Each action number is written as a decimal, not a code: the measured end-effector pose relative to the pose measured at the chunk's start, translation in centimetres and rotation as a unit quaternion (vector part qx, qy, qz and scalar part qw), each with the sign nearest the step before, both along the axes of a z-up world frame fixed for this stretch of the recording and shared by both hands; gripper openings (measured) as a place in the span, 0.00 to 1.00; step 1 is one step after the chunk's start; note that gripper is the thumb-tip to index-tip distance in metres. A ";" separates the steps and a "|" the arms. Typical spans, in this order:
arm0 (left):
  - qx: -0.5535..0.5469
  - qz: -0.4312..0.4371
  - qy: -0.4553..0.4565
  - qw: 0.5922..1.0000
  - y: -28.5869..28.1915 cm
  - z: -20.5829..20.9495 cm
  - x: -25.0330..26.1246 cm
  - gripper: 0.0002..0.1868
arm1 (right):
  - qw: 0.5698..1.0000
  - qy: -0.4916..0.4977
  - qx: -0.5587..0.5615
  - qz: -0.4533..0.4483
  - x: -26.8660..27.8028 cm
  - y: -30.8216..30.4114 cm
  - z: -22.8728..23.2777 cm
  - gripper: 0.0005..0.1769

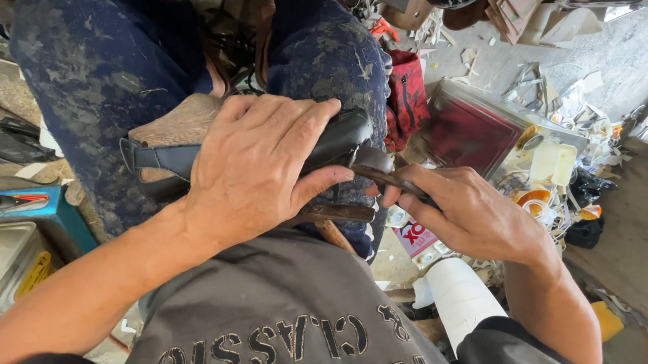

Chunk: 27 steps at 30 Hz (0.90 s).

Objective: The person is lasting a shoe, using pliers to pull the leather upper over the last and a knife to trim excess material.

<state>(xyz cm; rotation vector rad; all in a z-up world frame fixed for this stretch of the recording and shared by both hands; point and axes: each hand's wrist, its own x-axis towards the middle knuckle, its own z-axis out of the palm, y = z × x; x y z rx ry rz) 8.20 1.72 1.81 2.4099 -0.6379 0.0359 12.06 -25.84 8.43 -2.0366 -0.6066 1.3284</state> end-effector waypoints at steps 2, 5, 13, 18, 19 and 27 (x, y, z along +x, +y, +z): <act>-0.005 0.003 -0.001 1.000 0.0 0.0 -0.1 0.32 | 0.998 0.050 -0.039 -0.014 0.1 -0.3 -0.2 0.13; -0.006 0.005 -0.002 1.000 -0.1 0.0 -0.2 0.31 | 0.994 0.083 -0.051 -0.046 0.2 -0.1 -0.6 0.15; -0.008 0.002 0.001 1.000 0.2 0.0 0.1 0.31 | 0.993 0.025 -0.044 -0.109 -2.9 0.4 -1.6 0.07; -0.019 -0.004 -0.001 1.000 0.5 0.0 0.3 0.31 | 0.995 -0.025 -0.030 -0.096 -2.7 -0.4 -1.2 0.05; -0.033 -0.011 0.032 0.999 0.6 0.1 0.3 0.32 | 0.994 -0.010 -0.052 -0.091 -2.1 -1.1 -0.5 0.06; -0.081 0.003 0.134 0.988 0.0 2.0 1.4 0.27 | 0.894 -0.380 -0.057 -0.229 11.2 -1.0 -6.4 0.06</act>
